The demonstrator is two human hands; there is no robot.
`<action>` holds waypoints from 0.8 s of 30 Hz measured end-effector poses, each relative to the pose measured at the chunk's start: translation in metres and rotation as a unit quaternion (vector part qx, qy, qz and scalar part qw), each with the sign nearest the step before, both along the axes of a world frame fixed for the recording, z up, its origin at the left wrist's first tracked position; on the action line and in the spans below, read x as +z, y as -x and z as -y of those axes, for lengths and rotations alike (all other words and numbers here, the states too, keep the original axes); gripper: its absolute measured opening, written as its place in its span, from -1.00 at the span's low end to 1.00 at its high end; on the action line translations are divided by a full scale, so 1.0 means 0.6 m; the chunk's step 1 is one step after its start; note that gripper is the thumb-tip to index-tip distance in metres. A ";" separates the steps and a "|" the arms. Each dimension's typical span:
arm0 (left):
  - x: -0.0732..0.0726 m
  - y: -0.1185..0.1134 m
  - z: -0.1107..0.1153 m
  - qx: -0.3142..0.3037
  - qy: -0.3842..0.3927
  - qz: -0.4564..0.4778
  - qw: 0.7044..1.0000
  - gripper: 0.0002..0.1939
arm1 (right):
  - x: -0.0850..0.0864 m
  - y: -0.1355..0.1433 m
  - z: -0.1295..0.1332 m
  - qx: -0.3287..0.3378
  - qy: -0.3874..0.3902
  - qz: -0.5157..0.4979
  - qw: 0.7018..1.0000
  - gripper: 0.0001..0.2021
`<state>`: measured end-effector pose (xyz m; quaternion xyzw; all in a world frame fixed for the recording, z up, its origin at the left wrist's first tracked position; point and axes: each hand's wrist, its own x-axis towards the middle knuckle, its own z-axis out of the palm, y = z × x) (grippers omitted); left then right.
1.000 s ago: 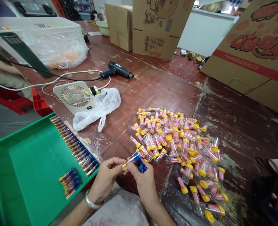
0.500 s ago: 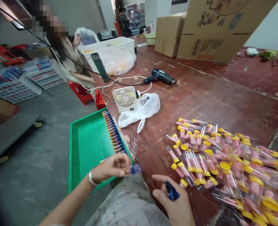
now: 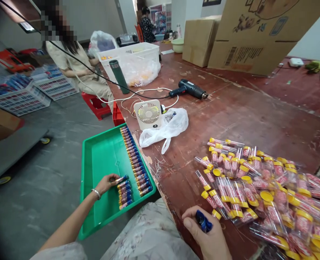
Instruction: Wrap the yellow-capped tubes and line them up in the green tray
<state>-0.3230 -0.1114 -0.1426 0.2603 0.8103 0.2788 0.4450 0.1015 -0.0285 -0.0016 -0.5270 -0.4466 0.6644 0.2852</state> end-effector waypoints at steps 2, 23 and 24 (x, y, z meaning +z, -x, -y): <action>-0.005 -0.001 0.001 0.001 0.001 -0.013 1.000 -0.76 | -0.004 0.000 0.001 -0.001 0.016 -0.012 1.000 -0.60; 0.235 -0.332 -0.125 -0.119 -0.227 0.101 0.961 -0.72 | -0.014 -0.015 0.002 -0.047 0.103 -0.233 0.966 -0.70; 0.248 -0.360 -0.124 -0.154 -0.217 0.132 0.955 -0.75 | -0.016 -0.015 0.001 -0.042 0.098 -0.221 0.969 -0.69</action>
